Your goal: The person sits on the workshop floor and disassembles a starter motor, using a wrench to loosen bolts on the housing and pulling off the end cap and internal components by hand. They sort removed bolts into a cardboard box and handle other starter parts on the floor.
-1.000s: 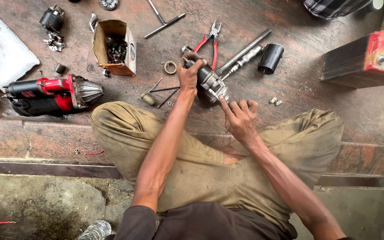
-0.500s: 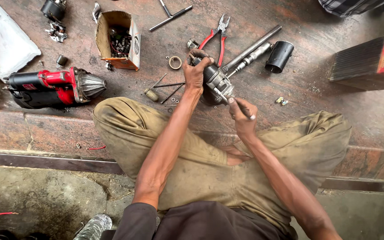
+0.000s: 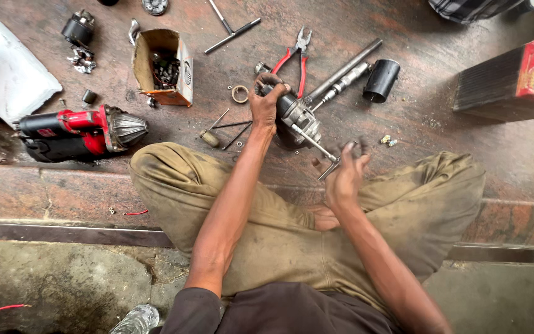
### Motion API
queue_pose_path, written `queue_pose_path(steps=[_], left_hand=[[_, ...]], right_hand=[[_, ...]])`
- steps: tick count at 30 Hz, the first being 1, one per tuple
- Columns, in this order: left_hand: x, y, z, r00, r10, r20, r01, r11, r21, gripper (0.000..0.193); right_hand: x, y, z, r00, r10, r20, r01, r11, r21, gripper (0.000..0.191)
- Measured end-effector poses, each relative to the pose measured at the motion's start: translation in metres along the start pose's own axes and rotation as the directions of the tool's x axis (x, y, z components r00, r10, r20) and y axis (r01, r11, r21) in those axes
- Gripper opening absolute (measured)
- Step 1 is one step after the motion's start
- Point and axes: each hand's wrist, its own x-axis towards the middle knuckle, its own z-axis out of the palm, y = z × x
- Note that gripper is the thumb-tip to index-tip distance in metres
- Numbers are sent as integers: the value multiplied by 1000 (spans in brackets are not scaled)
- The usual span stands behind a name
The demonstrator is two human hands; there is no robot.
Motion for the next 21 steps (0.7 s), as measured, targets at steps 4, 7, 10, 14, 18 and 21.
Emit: queue_pose_path(steps=[4, 7, 10, 14, 18, 21], left_hand=[[0, -3, 0, 1000, 17, -15, -18, 999, -27, 18], [1, -7, 0, 999, 43, -32, -43, 999, 19, 17], [4, -12, 1, 994, 108, -35, -106, 993, 51, 17], [5, -18, 1, 998, 32, -49, -30, 998, 46, 15], [9, -21, 1, 998, 47, -34, -47, 999, 2, 17], [12, -22, 2, 998, 43, -41, -42, 999, 14, 18]], right_hand=[[-6, -8, 0, 950, -45, 308, 139, 947, -291, 70], [17, -26, -19, 755, 267, 599, -79, 944, -321, 92], [45, -44, -39, 629, 440, 641, -283, 898, -338, 112], [66, -51, -46, 629, 423, 652, -33, 853, -521, 106], [57, -32, -30, 702, 281, 654, 321, 695, -643, 123], [39, -10, -21, 845, -159, 511, 533, 180, -827, 106]])
